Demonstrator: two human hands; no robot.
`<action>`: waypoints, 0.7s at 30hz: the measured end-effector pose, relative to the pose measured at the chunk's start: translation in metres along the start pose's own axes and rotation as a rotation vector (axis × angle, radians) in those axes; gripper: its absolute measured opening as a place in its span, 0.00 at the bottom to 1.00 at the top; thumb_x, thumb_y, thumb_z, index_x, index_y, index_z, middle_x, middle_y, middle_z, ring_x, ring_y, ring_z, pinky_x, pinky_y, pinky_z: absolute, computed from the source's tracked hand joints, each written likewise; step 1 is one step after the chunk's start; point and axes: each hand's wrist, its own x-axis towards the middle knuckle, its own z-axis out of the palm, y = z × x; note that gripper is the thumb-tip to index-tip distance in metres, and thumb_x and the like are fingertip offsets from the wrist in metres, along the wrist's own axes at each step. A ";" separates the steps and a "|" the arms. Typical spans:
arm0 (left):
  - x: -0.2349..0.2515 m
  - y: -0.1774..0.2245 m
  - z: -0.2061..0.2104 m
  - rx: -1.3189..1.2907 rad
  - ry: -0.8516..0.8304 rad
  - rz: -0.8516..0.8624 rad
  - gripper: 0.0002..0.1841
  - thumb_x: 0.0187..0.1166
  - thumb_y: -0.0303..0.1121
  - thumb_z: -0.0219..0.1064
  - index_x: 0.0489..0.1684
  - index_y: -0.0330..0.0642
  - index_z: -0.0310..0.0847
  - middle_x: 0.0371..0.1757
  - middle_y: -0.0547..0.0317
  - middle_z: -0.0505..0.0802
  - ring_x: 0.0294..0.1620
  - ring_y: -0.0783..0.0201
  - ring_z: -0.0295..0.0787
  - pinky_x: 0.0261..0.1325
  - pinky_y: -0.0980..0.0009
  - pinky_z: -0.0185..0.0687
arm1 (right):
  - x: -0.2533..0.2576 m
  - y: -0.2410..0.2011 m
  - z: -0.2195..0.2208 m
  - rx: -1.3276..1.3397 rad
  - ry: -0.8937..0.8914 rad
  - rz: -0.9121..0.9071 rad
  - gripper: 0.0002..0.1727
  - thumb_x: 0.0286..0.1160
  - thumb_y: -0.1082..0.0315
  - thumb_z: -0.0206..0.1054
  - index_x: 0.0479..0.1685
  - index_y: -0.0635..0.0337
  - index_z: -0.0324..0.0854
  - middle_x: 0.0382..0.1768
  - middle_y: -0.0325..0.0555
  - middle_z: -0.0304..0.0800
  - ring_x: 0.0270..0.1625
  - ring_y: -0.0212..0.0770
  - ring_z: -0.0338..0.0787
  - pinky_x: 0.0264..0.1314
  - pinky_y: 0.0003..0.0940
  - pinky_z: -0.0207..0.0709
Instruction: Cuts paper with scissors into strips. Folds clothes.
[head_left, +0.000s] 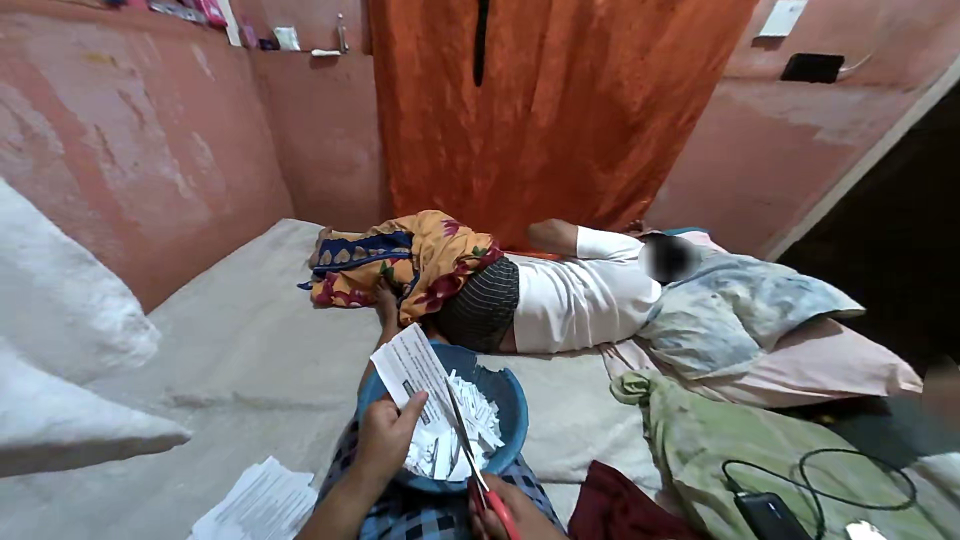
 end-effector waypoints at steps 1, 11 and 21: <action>0.001 0.001 0.000 0.004 -0.002 0.000 0.09 0.82 0.33 0.67 0.38 0.37 0.88 0.30 0.65 0.95 0.31 0.76 0.93 0.41 0.73 0.91 | 0.000 0.000 0.000 -0.009 -0.006 -0.002 0.29 0.69 0.43 0.68 0.52 0.62 0.76 0.32 0.32 0.83 0.33 0.26 0.84 0.40 0.28 0.82; 0.009 0.011 0.000 -0.019 -0.155 -0.107 0.08 0.83 0.33 0.68 0.40 0.37 0.88 0.30 0.63 0.95 0.31 0.74 0.93 0.41 0.72 0.91 | -0.004 -0.004 0.001 -0.101 0.056 -0.038 0.22 0.81 0.52 0.60 0.50 0.66 0.79 0.29 0.35 0.84 0.30 0.27 0.84 0.38 0.29 0.82; 0.007 0.010 0.003 -0.010 -0.439 -0.228 0.13 0.87 0.36 0.63 0.41 0.35 0.87 0.33 0.60 0.94 0.35 0.71 0.93 0.46 0.67 0.91 | -0.003 -0.001 -0.003 -0.050 0.069 0.015 0.27 0.72 0.44 0.64 0.48 0.62 0.76 0.29 0.33 0.84 0.30 0.28 0.86 0.38 0.30 0.83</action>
